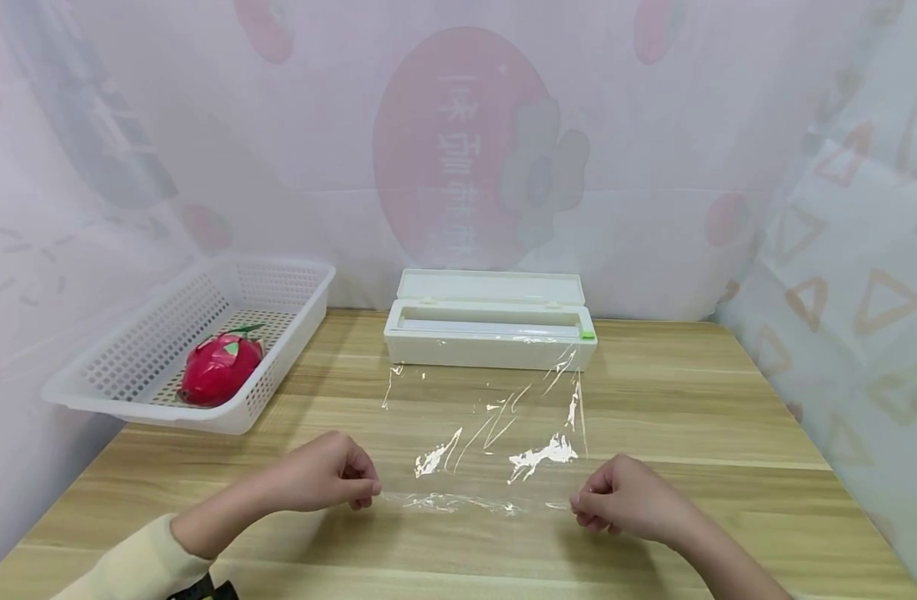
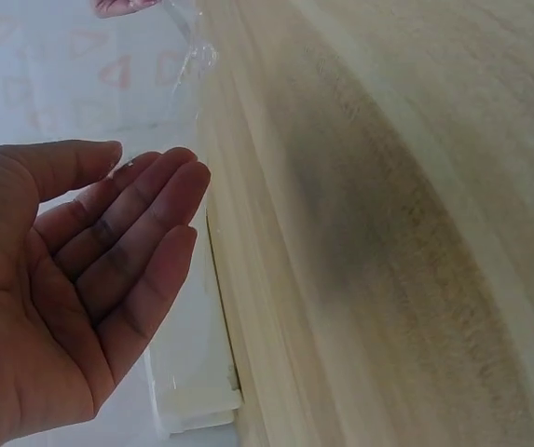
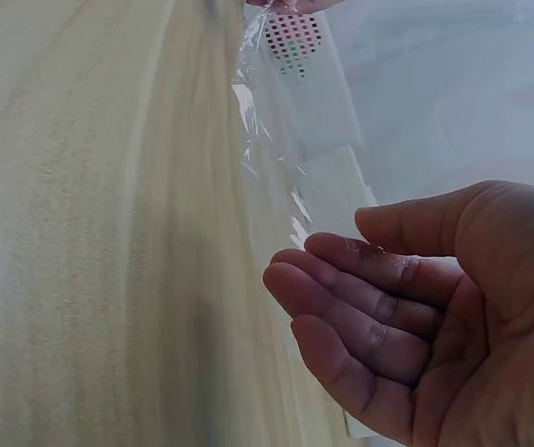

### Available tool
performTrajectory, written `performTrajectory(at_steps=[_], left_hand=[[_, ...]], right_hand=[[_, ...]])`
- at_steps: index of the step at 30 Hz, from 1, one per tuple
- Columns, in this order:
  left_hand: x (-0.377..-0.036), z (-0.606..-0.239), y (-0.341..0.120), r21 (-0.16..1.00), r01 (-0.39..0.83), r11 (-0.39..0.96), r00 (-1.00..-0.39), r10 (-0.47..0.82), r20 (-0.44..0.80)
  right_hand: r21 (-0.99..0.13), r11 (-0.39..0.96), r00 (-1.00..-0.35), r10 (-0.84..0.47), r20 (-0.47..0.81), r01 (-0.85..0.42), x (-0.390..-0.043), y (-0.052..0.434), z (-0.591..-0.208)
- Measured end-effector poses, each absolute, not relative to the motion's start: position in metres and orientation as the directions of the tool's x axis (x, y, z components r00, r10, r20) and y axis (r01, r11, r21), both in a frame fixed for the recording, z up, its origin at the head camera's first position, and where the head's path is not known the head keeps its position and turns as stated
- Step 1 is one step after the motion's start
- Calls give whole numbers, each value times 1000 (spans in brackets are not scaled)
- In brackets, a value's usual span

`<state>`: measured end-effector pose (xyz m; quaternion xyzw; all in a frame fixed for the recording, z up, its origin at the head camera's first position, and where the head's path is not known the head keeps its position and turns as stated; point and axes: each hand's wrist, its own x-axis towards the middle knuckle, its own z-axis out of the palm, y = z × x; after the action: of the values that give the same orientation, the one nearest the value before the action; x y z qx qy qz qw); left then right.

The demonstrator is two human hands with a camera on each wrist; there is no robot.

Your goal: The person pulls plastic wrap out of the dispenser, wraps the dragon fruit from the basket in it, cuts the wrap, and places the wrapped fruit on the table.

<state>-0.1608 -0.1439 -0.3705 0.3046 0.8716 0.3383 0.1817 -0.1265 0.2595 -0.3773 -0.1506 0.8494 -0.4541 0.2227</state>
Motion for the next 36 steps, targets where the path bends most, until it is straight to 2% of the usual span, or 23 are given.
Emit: performTrajectory(at_steps=[13,24,36], left_hand=[[-155,-380,-143,652,369,663,-810,573,-125],[-152,-385,-144,656,413,632,-762,634,-131],[-145,-384,-145,718,316,620,-750,626,-211]], right_hand=[[-809,584,-855,-451,-257,-65,-123,257,-389],[-753,645,-846,-469,-254,-131,-121,259,-391],[-749,655,-835,-464,-296,-99,-117,261,-391]])
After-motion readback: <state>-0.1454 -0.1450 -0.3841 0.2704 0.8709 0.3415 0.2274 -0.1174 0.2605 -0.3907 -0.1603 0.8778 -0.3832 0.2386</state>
